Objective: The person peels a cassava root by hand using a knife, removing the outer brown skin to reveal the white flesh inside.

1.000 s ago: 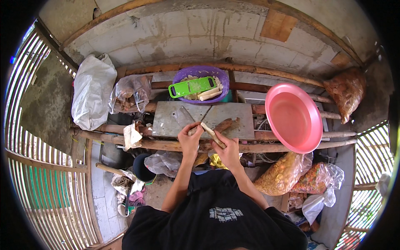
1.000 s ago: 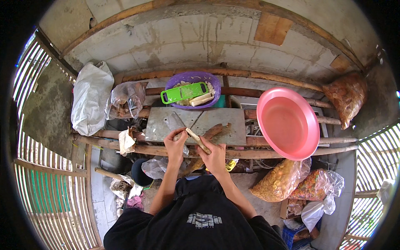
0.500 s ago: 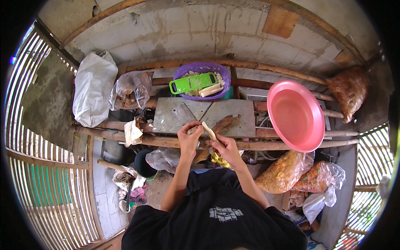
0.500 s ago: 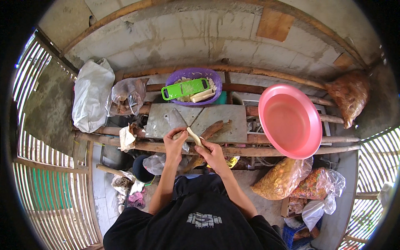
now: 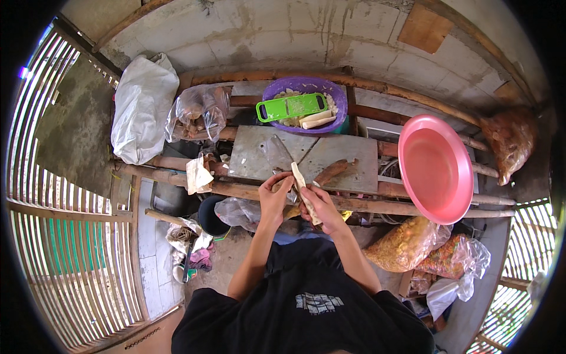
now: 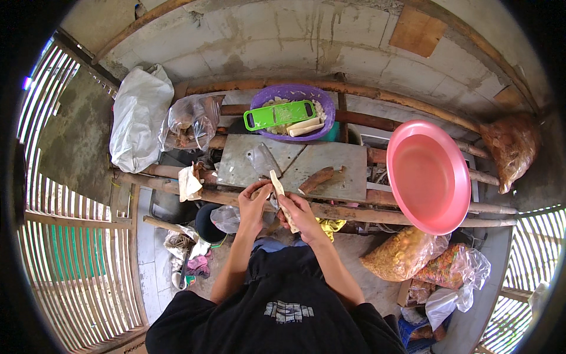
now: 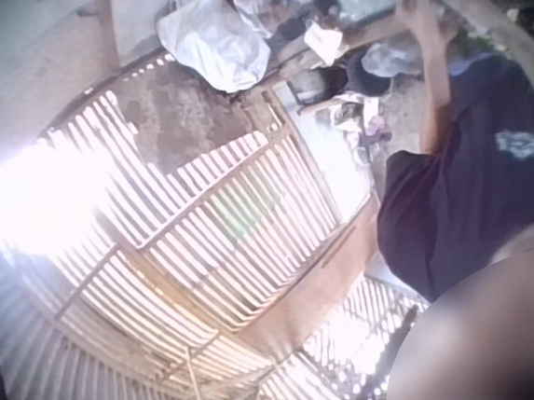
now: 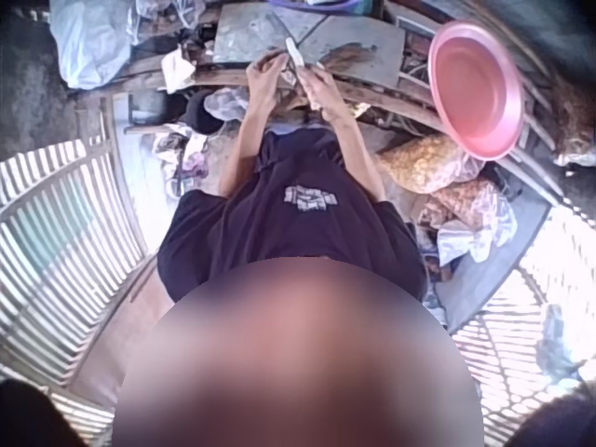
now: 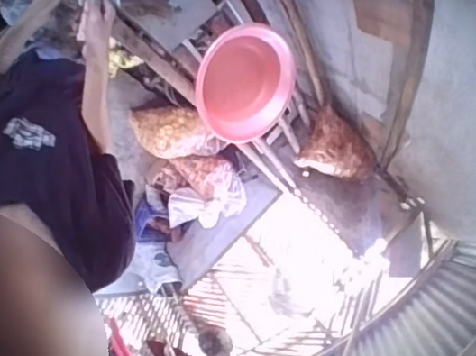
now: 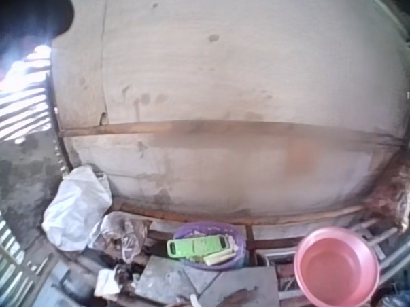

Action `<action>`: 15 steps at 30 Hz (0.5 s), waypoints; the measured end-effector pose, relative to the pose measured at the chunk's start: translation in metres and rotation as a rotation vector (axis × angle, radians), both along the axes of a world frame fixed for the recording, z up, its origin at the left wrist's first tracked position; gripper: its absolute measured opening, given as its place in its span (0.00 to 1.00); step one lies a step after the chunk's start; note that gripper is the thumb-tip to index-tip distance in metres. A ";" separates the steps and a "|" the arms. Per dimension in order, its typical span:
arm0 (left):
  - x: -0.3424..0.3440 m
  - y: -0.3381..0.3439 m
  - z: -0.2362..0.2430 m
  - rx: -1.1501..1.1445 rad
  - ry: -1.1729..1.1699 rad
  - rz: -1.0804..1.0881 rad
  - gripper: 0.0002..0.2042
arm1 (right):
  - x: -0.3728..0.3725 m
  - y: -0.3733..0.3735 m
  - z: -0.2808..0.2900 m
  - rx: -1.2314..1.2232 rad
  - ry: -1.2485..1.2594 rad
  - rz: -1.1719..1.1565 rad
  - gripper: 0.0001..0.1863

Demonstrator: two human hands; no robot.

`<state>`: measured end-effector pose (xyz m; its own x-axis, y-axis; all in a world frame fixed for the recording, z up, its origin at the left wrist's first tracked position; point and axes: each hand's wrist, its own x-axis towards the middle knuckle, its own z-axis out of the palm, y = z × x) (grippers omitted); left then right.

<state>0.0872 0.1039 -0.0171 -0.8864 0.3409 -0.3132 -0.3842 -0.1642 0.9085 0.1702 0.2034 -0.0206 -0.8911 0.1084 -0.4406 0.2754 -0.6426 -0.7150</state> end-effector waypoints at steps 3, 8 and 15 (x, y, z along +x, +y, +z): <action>0.003 0.000 0.000 -0.030 0.058 0.004 0.09 | -0.005 -0.003 0.000 -0.126 -0.015 -0.072 0.10; 0.010 0.008 0.004 -0.040 0.087 -0.036 0.09 | -0.011 0.001 0.000 -0.148 -0.039 -0.192 0.10; 0.008 0.016 -0.006 -0.087 0.175 -0.116 0.10 | -0.013 0.010 0.001 -0.095 0.017 -0.221 0.11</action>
<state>0.0952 0.1196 -0.0234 -0.8862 0.4220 -0.1911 -0.2314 -0.0458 0.9718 0.1570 0.2129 -0.0196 -0.8576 0.2603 -0.4436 0.1096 -0.7502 -0.6520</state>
